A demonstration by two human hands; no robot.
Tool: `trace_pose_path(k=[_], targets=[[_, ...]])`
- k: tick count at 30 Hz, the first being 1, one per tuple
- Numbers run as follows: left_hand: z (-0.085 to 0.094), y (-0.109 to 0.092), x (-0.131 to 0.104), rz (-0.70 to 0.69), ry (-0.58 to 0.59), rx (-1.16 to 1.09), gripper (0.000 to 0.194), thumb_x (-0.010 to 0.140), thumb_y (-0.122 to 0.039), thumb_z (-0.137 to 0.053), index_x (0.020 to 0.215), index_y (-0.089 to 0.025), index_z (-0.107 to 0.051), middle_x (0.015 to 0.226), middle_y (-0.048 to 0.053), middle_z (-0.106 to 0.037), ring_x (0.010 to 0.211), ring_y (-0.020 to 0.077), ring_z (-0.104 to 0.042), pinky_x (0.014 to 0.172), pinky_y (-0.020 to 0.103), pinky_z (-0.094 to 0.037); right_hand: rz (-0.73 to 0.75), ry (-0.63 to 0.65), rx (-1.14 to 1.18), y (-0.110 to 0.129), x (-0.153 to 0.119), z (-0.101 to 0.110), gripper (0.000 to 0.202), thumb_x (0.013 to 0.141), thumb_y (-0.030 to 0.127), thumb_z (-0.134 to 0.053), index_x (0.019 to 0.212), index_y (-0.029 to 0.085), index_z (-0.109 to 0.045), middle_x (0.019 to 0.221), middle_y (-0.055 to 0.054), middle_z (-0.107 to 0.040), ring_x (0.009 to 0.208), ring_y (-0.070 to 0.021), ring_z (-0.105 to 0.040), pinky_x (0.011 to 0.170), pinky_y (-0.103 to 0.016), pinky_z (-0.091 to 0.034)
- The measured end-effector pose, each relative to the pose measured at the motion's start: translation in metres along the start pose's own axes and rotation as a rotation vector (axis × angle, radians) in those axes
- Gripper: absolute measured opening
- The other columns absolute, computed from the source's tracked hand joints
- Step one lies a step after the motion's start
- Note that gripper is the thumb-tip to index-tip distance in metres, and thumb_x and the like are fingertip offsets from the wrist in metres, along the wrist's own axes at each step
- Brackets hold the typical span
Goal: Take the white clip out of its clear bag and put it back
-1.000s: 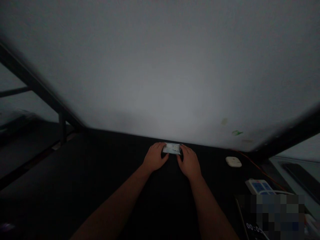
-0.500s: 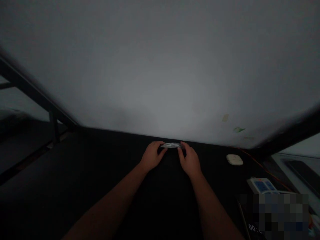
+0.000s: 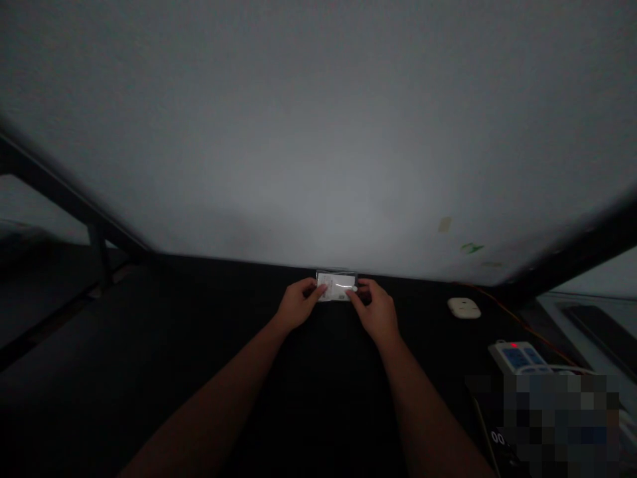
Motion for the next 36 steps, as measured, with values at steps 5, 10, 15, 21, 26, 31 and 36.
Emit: trace_pose_path(k=[5,10,15,21,26,31,36], targets=[[-0.004,0.005,0.003,0.013,0.048,-0.131,0.028,0.089,-0.045,-0.058,0.085,-0.019,-0.069,0.08,0.003,-0.071,0.074,0.0182,-0.064,0.069,0.029,-0.047,0.006,0.027,-0.036,0.003,-0.001,0.0,0.029,0.088,0.049,-0.055,0.087,0.022,-0.066,0.08,-0.005,-0.074,0.072,-0.0221,-0.07,0.067,-0.033,-0.053],[-0.003,0.008,0.004,0.016,0.048,-0.146,0.028,0.089,-0.043,-0.058,0.08,-0.018,-0.067,0.078,0.003,-0.071,0.072,0.0183,-0.063,0.067,0.029,-0.047,0.037,0.074,-0.122,0.007,-0.002,0.001,0.03,0.091,0.045,-0.048,0.072,0.024,-0.058,0.065,-0.001,-0.067,0.059,-0.0184,-0.063,0.058,-0.029,-0.045],[-0.002,0.009,0.004,0.024,0.042,-0.138,0.031,0.087,-0.045,-0.058,0.073,-0.018,-0.064,0.069,0.001,-0.067,0.065,0.0167,-0.061,0.061,0.027,-0.044,0.056,0.099,-0.074,0.007,-0.001,0.001,0.03,0.091,0.044,-0.047,0.072,0.024,-0.058,0.063,-0.001,-0.065,0.055,-0.0172,-0.059,0.055,-0.028,-0.043],[-0.002,0.012,0.006,0.066,0.033,-0.237,0.034,0.084,-0.049,-0.06,0.073,-0.018,-0.065,0.071,0.002,-0.069,0.067,0.0179,-0.062,0.062,0.028,-0.046,-0.017,0.028,0.111,-0.005,0.002,0.005,0.032,0.091,0.047,-0.045,0.074,0.023,-0.056,0.069,-0.004,-0.069,0.064,-0.0189,-0.064,0.063,-0.029,-0.049],[-0.002,0.014,0.007,0.09,0.033,-0.324,0.036,0.082,-0.052,-0.063,0.072,-0.018,-0.065,0.07,0.002,-0.068,0.066,0.0173,-0.062,0.062,0.028,-0.045,-0.09,-0.048,0.045,-0.01,0.002,0.008,0.02,0.084,0.04,-0.053,0.074,0.023,-0.055,0.063,0.0,-0.064,0.056,-0.017,-0.058,0.056,-0.028,-0.044],[0.0,0.014,0.007,0.1,0.025,-0.324,0.036,0.082,-0.051,-0.064,0.071,-0.017,-0.064,0.064,0.0,-0.064,0.059,0.0146,-0.056,0.057,0.026,-0.04,0.033,0.049,-0.167,-0.005,0.003,0.001,0.017,0.079,0.027,-0.055,0.09,0.023,-0.068,0.066,-0.001,-0.064,0.066,-0.0208,-0.061,0.066,-0.032,-0.047],[0.0,0.014,0.008,0.092,0.029,-0.329,0.037,0.082,-0.052,-0.065,0.073,-0.016,-0.067,0.067,0.001,-0.068,0.062,0.0159,-0.059,0.059,0.027,-0.044,0.052,0.162,-0.113,-0.003,0.003,-0.004,0.025,0.082,0.027,-0.049,0.086,0.024,-0.074,0.075,-0.004,-0.072,0.072,-0.0221,-0.066,0.069,-0.033,-0.049]])
Point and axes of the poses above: each hand's wrist, its own x-axis towards the middle knuckle, its own z-axis out of the back of the hand, y = z × x, the point moved 5 cm from there along x, towards the middle knuckle
